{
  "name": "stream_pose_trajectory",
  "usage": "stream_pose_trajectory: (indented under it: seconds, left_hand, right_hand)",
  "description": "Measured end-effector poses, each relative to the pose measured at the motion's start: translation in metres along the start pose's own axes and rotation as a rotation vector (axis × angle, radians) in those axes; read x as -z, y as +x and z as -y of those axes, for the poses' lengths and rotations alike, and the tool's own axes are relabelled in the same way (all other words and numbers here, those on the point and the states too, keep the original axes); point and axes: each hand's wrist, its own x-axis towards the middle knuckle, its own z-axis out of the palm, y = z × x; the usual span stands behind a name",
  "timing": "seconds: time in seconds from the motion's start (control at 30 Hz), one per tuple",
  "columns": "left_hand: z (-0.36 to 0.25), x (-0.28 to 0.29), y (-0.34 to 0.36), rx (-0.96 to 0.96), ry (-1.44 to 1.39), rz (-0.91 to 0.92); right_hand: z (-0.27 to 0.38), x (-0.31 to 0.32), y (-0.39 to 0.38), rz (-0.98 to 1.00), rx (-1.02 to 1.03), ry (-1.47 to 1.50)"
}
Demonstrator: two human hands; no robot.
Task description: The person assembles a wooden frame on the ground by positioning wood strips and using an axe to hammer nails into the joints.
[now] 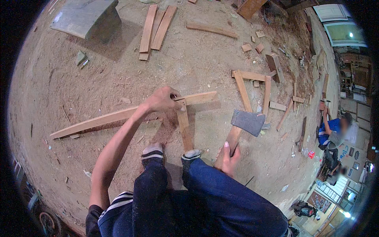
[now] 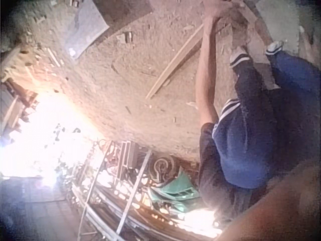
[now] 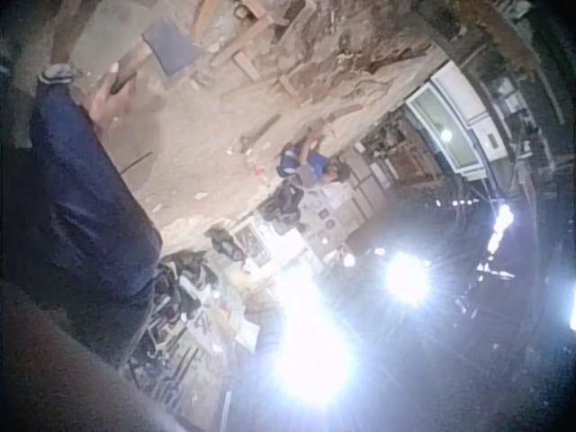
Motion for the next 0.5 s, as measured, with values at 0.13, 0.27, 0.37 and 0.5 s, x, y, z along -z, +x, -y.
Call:
stream_pose_trajectory:
  seconds: [0.13,0.27,0.37,0.5]
  left_hand:
    - [0.002,-0.006,0.003,-0.092,-0.057,-0.069]
    - [0.007,-0.008,0.005,-0.078,-0.111,-0.058]
    - [0.002,-0.007,-0.002,-0.047,-0.121,-0.119]
    - [0.008,-0.021,-0.013,-0.03,0.072,-0.345]
  right_hand:
    - [-0.004,0.004,0.003,0.015,-0.035,-0.006]
    - [-0.004,0.002,0.001,0.009,-0.058,-0.027]
    - [-0.008,0.003,0.004,0.043,-0.015,-0.063]
    - [-0.03,0.005,0.009,0.065,0.066,-0.232]
